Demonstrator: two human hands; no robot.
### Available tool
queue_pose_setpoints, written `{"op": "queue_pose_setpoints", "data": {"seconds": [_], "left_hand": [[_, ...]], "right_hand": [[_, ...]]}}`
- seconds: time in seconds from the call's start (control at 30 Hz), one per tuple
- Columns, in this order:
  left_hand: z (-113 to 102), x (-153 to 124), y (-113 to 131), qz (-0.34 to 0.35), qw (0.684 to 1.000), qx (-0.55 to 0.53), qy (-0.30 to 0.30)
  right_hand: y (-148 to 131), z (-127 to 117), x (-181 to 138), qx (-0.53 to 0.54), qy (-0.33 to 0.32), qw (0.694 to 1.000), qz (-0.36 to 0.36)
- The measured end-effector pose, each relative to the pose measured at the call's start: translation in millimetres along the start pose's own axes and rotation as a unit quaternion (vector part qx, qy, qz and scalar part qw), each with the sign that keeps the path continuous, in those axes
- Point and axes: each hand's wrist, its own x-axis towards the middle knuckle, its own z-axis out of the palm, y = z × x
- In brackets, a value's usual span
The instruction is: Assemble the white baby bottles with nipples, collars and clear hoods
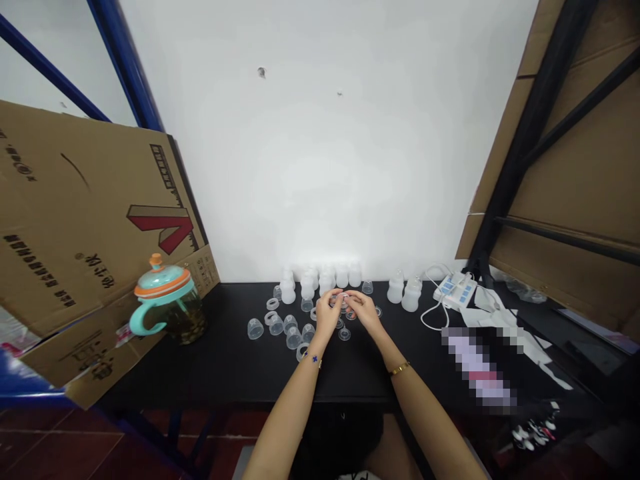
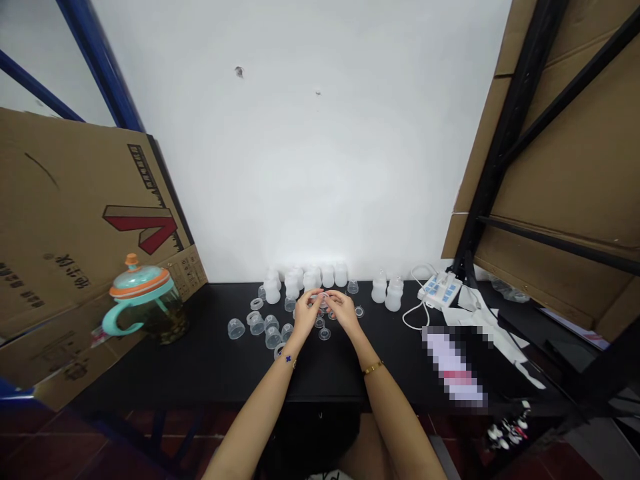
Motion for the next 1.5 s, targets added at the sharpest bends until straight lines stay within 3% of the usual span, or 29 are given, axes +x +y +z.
{"op": "queue_pose_setpoints", "data": {"seconds": [0.4, 1.5], "left_hand": [[0, 5, -4, -0.062, 0.995, -0.075, -0.007], [-2, 8, -11, 0.017, 1.000, 0.006, -0.011]], "right_hand": [[-8, 1, -3, 0.014, 0.001, 1.000, -0.008], [3, 0, 0, 0.009, -0.027, 0.999, -0.021]]}}
